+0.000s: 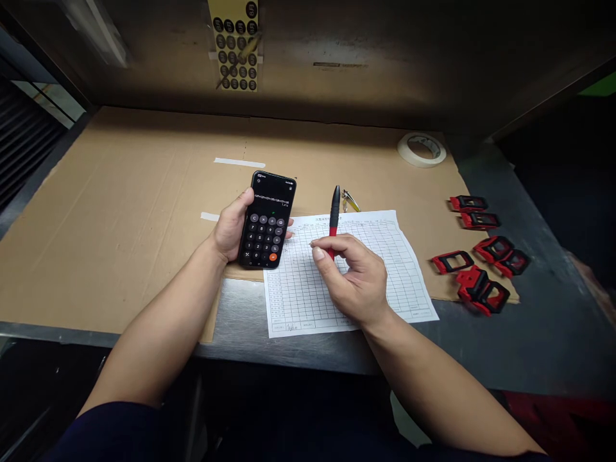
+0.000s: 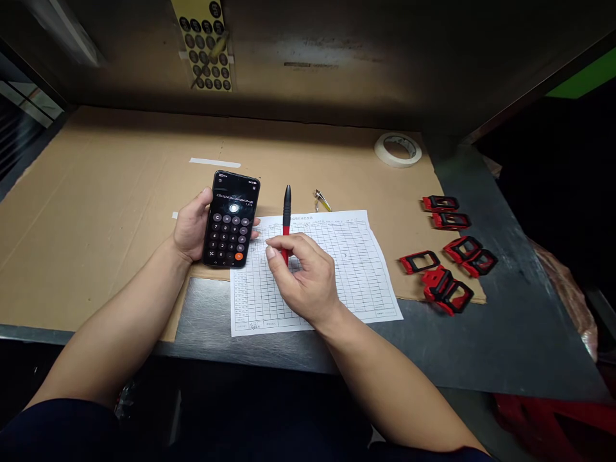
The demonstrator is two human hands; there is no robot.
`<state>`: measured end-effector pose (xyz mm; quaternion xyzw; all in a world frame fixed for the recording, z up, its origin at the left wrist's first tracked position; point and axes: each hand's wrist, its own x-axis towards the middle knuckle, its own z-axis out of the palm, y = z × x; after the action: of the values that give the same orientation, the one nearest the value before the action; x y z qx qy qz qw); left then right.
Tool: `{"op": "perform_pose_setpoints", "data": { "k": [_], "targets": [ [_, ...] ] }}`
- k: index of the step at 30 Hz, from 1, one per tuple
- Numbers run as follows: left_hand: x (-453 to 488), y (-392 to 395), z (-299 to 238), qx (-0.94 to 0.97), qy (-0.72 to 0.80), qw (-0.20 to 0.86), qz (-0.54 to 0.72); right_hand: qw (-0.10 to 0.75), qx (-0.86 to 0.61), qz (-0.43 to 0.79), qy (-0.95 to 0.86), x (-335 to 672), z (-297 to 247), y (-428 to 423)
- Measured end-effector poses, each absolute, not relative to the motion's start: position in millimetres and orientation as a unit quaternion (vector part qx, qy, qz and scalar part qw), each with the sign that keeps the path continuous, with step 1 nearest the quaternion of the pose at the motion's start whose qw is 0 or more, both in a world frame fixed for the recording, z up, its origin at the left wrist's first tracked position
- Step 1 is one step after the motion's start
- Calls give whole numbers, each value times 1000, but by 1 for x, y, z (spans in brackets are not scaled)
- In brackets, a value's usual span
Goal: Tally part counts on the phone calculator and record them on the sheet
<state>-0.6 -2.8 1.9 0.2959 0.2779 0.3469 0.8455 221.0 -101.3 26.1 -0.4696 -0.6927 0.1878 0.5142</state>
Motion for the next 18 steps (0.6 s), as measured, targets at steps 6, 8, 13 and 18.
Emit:
{"op": "perform_pose_setpoints", "data": {
  "k": [6,8,13,18],
  "targets": [
    [-1,-3,1,291,273,849,347,521,-497,239,-651,222,18,-103],
    [-2,-3,-1,283,267,855,343,535,-507,268,-621,222,16,-104],
    [-2,-3,-1,283,261,856,345,533,-529,296,-591,223,11,-100],
    [-1,-2,-1,296,274,846,348,576,-519,334,-536,226,3,-83]
  ]
}}
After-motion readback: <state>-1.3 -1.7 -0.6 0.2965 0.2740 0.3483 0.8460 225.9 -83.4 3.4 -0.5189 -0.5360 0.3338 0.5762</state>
